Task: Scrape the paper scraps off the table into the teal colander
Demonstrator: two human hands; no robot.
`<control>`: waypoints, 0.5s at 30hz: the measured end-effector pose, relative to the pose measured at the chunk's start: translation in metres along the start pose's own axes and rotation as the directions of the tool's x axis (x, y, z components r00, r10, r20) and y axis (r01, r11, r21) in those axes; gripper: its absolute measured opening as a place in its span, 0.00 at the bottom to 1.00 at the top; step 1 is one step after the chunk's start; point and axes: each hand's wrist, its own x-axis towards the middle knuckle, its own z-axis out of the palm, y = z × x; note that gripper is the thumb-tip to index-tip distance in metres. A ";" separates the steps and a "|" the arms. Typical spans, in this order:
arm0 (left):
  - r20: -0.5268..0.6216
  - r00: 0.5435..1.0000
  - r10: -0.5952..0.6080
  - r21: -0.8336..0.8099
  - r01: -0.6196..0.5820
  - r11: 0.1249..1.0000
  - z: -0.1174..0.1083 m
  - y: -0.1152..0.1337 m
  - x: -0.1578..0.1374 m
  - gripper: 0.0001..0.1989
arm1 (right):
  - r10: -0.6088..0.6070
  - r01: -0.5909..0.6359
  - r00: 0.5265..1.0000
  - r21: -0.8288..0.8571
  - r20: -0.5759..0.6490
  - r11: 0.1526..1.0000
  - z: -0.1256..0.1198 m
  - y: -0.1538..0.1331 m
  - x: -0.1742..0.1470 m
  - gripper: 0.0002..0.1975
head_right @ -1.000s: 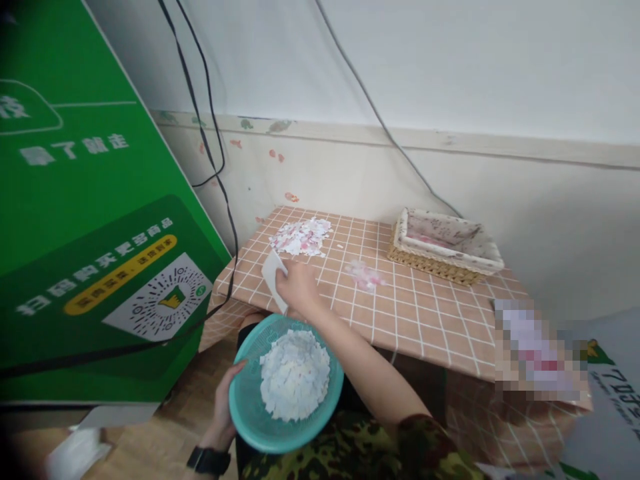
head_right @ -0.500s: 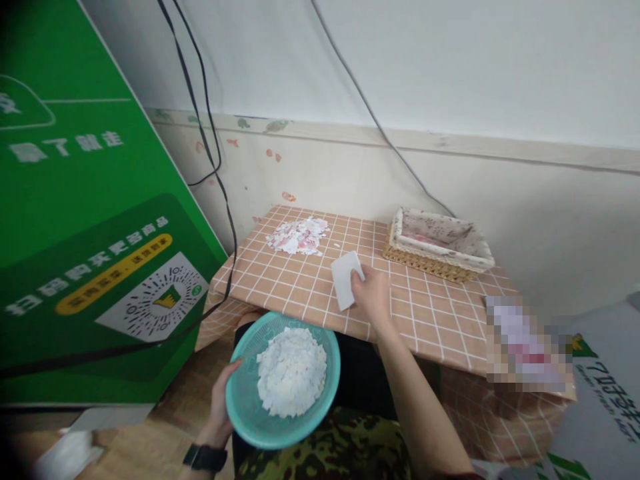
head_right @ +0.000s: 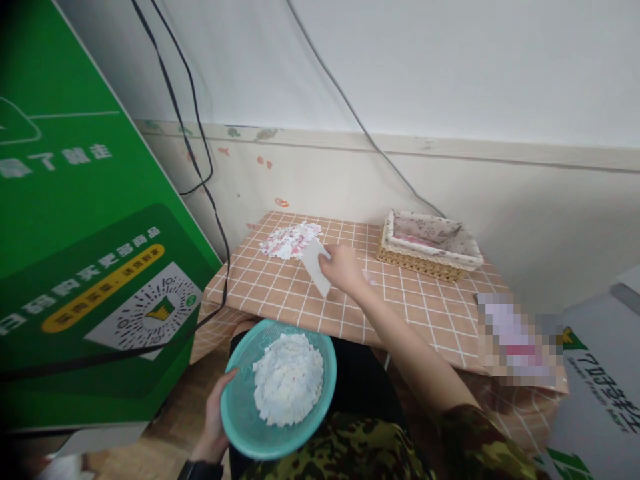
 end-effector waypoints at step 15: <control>-0.004 0.998 -0.059 -0.009 0.059 0.998 0.002 0.001 -0.002 0.06 | 0.384 -0.383 0.905 0.040 -0.183 0.923 0.008 0.042 -0.052 0.15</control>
